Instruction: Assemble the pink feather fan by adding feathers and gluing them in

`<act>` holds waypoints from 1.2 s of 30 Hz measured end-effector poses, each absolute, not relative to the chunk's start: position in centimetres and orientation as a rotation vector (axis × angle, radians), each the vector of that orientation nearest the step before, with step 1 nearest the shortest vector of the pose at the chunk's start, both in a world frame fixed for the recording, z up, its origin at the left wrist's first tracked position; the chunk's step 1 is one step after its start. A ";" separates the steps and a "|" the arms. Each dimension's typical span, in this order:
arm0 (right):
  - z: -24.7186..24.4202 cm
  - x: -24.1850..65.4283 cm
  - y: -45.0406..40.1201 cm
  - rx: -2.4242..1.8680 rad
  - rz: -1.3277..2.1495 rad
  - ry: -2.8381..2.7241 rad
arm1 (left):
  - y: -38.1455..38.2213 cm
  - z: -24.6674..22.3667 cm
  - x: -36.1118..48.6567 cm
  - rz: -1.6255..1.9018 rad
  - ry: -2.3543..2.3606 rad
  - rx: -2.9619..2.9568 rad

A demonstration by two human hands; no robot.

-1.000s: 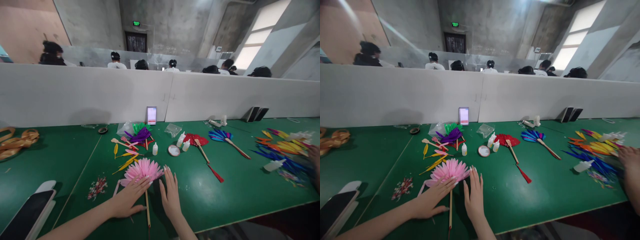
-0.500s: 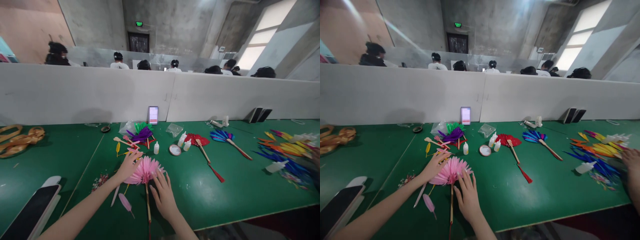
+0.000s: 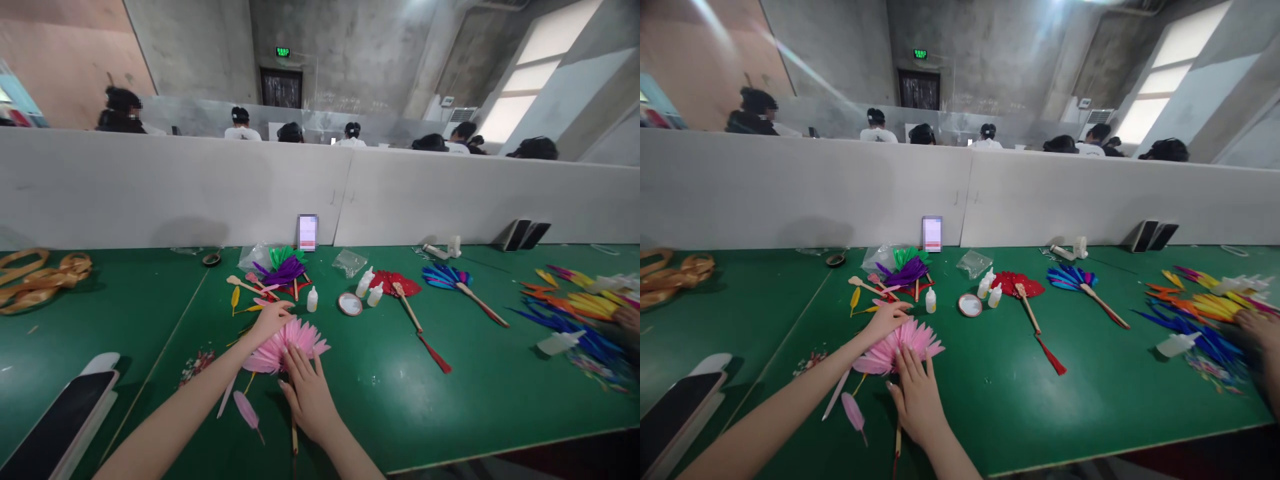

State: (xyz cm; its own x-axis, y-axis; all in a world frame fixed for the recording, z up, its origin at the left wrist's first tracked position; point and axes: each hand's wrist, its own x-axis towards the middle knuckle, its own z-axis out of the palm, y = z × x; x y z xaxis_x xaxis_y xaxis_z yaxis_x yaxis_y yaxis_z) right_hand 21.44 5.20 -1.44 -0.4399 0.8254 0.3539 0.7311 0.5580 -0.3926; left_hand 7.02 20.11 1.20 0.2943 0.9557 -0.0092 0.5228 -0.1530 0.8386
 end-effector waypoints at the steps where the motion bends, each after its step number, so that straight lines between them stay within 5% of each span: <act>1: -1.4 21.4 5.2 -1.247 0.246 -2.287 | 20.0 1.2 7.0 0.716 1.340 1.787; 23: -0.8 21.4 5.2 -1.300 0.306 -2.363 | 19.8 0.0 6.4 0.781 1.354 1.821; 32: -1.7 21.7 5.2 -1.338 0.332 -2.274 | 18.8 4.2 0.5 1.001 1.756 1.794; 36: -2.2 21.9 5.2 -1.400 0.259 -2.131 | 13.6 6.0 -1.6 0.782 1.679 1.890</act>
